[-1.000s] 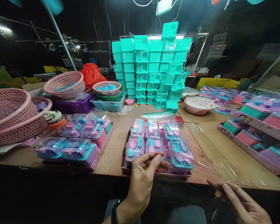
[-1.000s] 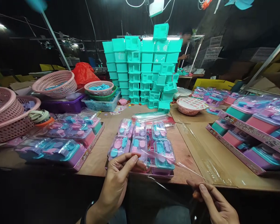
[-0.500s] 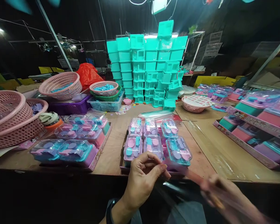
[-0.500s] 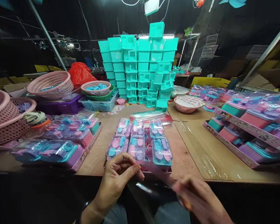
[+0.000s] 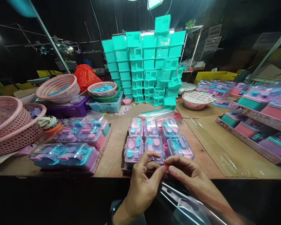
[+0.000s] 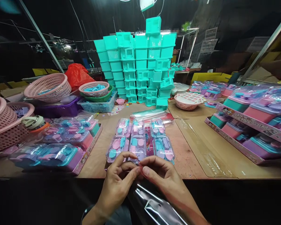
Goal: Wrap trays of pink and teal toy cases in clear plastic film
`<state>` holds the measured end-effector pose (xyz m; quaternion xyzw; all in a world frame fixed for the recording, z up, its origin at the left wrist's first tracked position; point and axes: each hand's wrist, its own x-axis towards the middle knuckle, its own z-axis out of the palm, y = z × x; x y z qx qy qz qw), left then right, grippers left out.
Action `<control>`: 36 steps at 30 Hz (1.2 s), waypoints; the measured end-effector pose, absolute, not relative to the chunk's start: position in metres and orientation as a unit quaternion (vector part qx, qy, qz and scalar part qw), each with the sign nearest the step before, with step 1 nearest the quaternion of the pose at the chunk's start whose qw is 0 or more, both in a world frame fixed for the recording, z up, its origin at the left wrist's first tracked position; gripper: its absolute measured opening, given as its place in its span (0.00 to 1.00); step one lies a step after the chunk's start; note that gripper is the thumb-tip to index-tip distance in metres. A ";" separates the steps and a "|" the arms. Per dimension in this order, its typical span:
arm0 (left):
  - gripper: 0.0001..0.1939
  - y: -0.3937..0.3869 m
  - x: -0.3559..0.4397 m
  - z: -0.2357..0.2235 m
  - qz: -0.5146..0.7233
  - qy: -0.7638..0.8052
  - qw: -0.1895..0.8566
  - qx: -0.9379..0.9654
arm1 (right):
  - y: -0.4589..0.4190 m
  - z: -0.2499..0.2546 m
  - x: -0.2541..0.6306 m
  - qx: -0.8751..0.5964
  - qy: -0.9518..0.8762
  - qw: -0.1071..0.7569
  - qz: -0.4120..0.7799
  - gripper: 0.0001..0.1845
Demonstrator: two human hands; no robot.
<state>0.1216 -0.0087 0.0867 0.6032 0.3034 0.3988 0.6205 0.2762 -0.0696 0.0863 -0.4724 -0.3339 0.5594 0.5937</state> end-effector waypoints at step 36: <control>0.02 -0.001 0.116 0.098 0.396 0.300 0.540 0.679 | -0.063 0.092 0.282 -0.449 -0.371 0.548 0.600 0.17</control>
